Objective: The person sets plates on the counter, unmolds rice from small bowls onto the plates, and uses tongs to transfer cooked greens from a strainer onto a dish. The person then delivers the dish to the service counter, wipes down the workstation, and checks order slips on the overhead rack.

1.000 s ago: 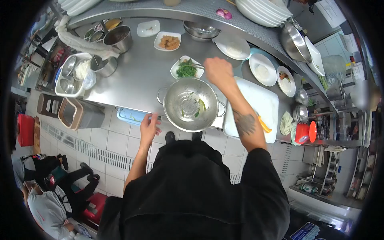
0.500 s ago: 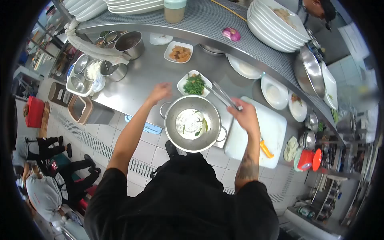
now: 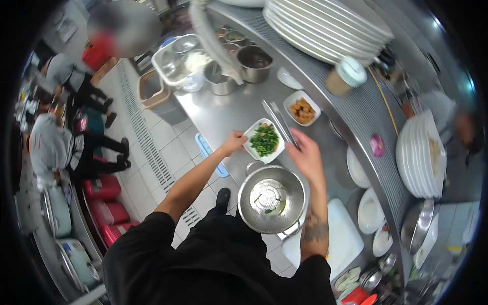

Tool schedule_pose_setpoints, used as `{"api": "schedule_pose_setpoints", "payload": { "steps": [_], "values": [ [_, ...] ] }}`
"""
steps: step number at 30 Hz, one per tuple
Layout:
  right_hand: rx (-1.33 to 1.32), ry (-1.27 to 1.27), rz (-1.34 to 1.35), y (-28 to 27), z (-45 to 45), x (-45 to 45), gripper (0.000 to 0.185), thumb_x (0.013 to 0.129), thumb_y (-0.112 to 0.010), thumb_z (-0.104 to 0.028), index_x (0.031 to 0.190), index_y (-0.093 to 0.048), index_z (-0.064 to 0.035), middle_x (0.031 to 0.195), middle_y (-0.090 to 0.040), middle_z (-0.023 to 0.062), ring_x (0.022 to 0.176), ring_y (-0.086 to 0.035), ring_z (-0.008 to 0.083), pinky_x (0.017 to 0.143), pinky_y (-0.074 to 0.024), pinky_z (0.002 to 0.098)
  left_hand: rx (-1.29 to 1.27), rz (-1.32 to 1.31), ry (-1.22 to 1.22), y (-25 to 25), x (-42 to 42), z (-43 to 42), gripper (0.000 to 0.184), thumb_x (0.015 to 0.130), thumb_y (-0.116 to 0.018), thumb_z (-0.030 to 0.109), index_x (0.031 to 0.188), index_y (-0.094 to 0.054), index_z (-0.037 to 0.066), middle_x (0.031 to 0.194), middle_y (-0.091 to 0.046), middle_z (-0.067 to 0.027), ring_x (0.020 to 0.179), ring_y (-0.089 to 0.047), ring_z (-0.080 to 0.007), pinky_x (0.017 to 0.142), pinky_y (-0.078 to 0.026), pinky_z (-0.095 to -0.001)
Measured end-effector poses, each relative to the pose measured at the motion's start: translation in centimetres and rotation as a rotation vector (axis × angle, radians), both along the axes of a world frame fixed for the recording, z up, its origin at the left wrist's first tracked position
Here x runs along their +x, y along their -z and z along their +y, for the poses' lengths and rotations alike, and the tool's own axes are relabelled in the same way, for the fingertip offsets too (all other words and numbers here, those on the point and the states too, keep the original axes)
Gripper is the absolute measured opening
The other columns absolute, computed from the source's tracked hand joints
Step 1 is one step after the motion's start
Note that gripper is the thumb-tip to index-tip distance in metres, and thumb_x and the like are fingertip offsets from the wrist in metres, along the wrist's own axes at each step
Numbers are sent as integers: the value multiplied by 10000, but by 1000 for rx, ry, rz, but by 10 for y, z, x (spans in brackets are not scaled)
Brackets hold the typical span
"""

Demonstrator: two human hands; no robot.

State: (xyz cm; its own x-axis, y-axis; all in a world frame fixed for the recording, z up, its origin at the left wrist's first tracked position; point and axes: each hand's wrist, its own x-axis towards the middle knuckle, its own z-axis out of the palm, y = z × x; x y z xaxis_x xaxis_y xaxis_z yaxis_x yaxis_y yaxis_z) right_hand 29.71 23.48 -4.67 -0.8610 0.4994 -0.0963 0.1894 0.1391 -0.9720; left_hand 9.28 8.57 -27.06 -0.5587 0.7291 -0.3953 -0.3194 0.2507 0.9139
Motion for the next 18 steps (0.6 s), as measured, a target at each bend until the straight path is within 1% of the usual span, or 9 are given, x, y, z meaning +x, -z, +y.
{"api": "schedule_pose_setpoints", "payload": {
  "steps": [4, 6, 9, 11, 12, 13, 15, 16, 18],
  "values": [
    [293, -227, -73, 38, -2, -174, 400, 837, -669, -222, 1162, -629, 8, 757, -632, 69, 568, -583, 111, 525, -456, 270, 12, 149, -386, -34, -28, -137, 288, 858, -547, 79, 1093, -664, -39, 838, -690, -132, 725, -683, -190, 611, -603, -322],
    [348, -286, -163, 58, -8, -256, 238, 817, -643, -187, 957, -689, 0, 550, -562, 27, 461, -549, 127, 431, -436, 297, -1, 160, -526, -28, -32, -219, 287, 854, -553, 94, 1080, -673, -34, 820, -686, -123, 707, -676, -178, 605, -600, -327],
    [497, -322, -262, 100, 20, -339, 163, 780, -627, -131, 793, -634, 32, 539, -542, 82, 404, -545, 181, 347, -410, 342, -96, 178, -818, -50, -7, -327, 268, 842, -576, 108, 1040, -689, -32, 799, -680, -102, 655, -663, -183, 585, -601, -348],
    [937, -324, -274, 94, 15, -358, 337, 750, -635, -224, 962, -674, 36, 857, -681, 224, 806, -683, 357, 706, -538, 432, -108, 143, -998, -34, 9, -416, 254, 834, -590, 106, 1019, -692, -36, 784, -677, -108, 639, -657, -178, 593, -603, -346],
    [1057, -174, -371, 83, 0, -363, 392, 756, -624, -260, 1039, -663, 9, 1038, -650, 262, 1019, -623, 392, 897, -476, 452, -328, 189, -1088, -59, 20, -451, 204, 833, -611, 112, 944, -700, -35, 744, -673, -99, 616, -652, -161, 541, -577, -326],
    [1129, -94, -465, 44, -47, -354, 418, 772, -614, -273, 1095, -646, -9, 1115, -627, 258, 1065, -604, 382, 933, -449, 472, -492, 366, -1071, 32, 16, -518, 162, 840, -625, 122, 857, -695, -24, 700, -665, -82, 598, -650, -149, 501, -538, -307],
    [1297, -211, -229, 29, -123, -364, 383, 818, -585, -227, 1127, -643, -8, 1040, -661, 215, 937, -646, 366, 846, -495, 421, -447, 171, -1256, -28, 37, -575, 178, 875, -590, 122, 892, -693, -22, 715, -670, -78, 619, -651, -138, 520, -522, -294],
    [1008, -383, 121, 51, -160, -376, 335, 852, -590, -198, 1114, -643, 5, 950, -673, 203, 854, -652, 332, 780, -499, 387, -372, 171, -1338, -34, 36, -606, 186, 881, -575, 105, 927, -690, -34, 751, -674, -88, 637, -655, -144, 530, -535, -298],
    [469, -643, -40, 44, -331, -371, 284, 925, -592, -224, 1111, -658, -20, 903, -679, 84, 786, -626, 151, 695, -504, 296, -304, 123, -1397, -42, 38, -639, 200, 888, -559, 89, 962, -686, -46, 786, -679, -98, 655, -659, -150, 539, -549, -302]
  ]
}}
